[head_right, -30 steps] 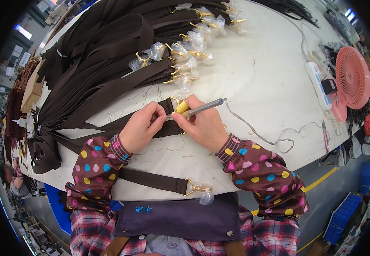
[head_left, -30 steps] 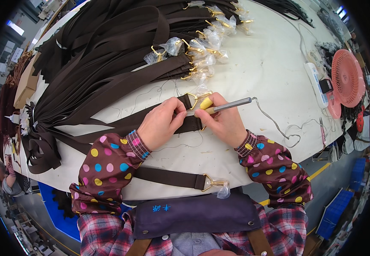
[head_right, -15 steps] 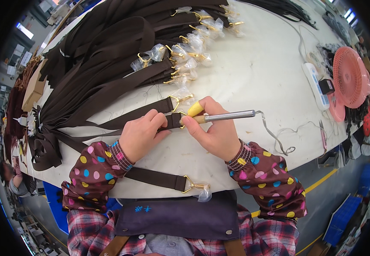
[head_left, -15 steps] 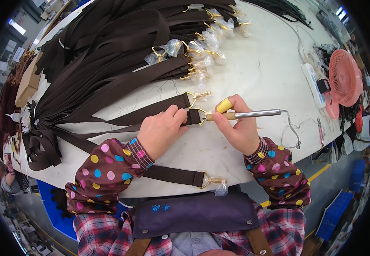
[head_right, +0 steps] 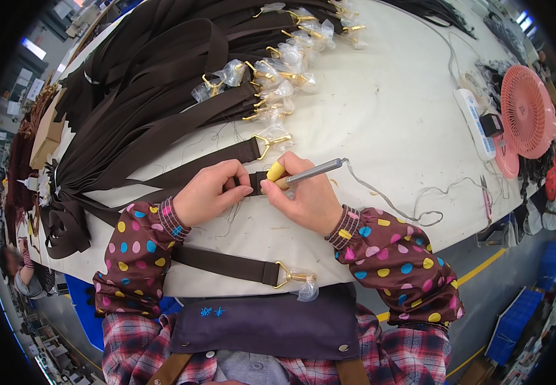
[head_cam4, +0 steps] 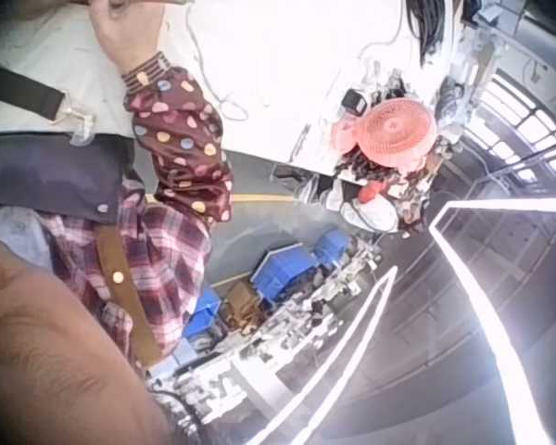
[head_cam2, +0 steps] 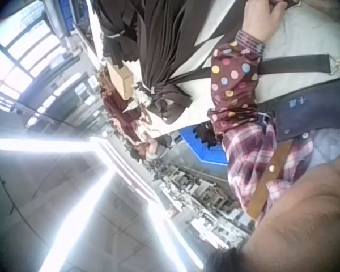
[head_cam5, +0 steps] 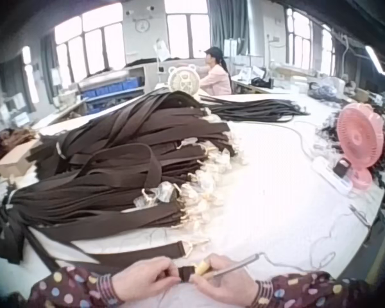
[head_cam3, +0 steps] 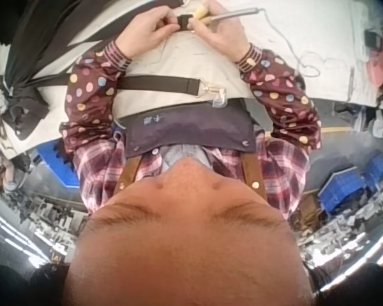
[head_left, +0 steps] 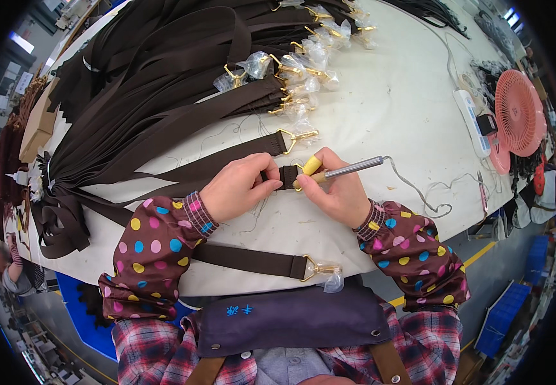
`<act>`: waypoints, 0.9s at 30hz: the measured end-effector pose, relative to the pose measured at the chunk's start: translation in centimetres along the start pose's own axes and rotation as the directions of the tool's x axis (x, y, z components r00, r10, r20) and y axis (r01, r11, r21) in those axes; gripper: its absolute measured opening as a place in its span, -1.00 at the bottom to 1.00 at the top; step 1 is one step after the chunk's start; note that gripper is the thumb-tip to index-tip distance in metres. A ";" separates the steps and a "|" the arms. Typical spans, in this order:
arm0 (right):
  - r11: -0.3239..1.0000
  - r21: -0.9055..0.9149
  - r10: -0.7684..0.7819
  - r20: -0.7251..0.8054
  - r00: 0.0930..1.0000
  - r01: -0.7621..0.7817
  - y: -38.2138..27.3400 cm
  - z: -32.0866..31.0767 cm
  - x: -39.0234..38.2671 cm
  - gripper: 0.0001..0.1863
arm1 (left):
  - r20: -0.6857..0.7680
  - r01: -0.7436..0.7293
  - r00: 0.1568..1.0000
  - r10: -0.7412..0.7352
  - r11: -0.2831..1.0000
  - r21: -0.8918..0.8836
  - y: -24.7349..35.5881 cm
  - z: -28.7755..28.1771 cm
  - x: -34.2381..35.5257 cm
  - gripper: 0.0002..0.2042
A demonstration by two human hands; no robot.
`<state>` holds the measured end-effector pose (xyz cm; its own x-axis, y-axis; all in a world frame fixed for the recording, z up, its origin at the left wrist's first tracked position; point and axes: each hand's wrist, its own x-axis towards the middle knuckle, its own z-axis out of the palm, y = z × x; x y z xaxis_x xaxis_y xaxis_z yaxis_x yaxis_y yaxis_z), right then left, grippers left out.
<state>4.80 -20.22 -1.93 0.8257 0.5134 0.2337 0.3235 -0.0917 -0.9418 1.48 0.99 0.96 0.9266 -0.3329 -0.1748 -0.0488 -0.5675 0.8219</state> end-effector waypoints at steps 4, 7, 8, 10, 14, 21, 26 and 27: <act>0.997 -0.057 0.057 0.070 0.996 -0.053 -0.5 -0.3 0.0 -0.80 | 0.012 0.037 0.999 -0.036 0.998 -0.043 0.2 -0.2 -0.1 -0.85; 0.995 -0.103 0.021 0.057 0.998 -0.015 -0.7 -0.2 0.2 -0.78 | 0.007 0.024 1.000 -0.024 0.999 -0.043 0.1 -0.2 -0.1 -0.85; 0.993 -0.114 -0.013 0.035 0.999 0.017 -0.7 0.0 0.2 -0.77 | 0.007 0.022 1.000 -0.022 0.999 -0.041 0.2 -0.2 -0.2 -0.85; 0.992 -0.123 -0.017 0.034 0.999 0.022 -0.7 0.0 0.3 -0.76 | 0.007 0.030 1.000 -0.030 0.999 -0.042 0.3 -0.2 -0.2 -0.85; 0.982 -0.185 0.040 0.077 0.996 -0.025 -0.6 -0.2 0.1 -0.79 | 0.009 0.027 1.000 -0.027 0.999 -0.032 0.2 -0.2 -0.1 -0.85; 0.975 -0.220 0.038 0.071 0.997 -0.021 -0.7 -0.1 0.1 -0.78 | 0.004 0.016 1.000 -0.016 1.000 -0.027 0.1 -0.1 -0.1 -0.85; 0.971 -0.240 0.021 0.074 0.997 -0.003 -0.5 -0.1 0.1 -0.78 | 0.006 0.020 1.000 -0.019 0.999 -0.027 0.2 -0.1 -0.1 -0.84; 0.971 -0.238 0.032 0.074 0.997 -0.013 -0.6 -0.1 0.1 -0.78 | 0.009 0.036 0.999 -0.035 0.999 -0.029 0.2 -0.2 -0.1 -0.84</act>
<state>4.77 -20.20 -1.30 0.7991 0.5721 0.1848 0.4130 -0.2989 -0.8603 1.47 1.00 1.25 0.9243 -0.3196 -0.2087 -0.0052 -0.5571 0.8304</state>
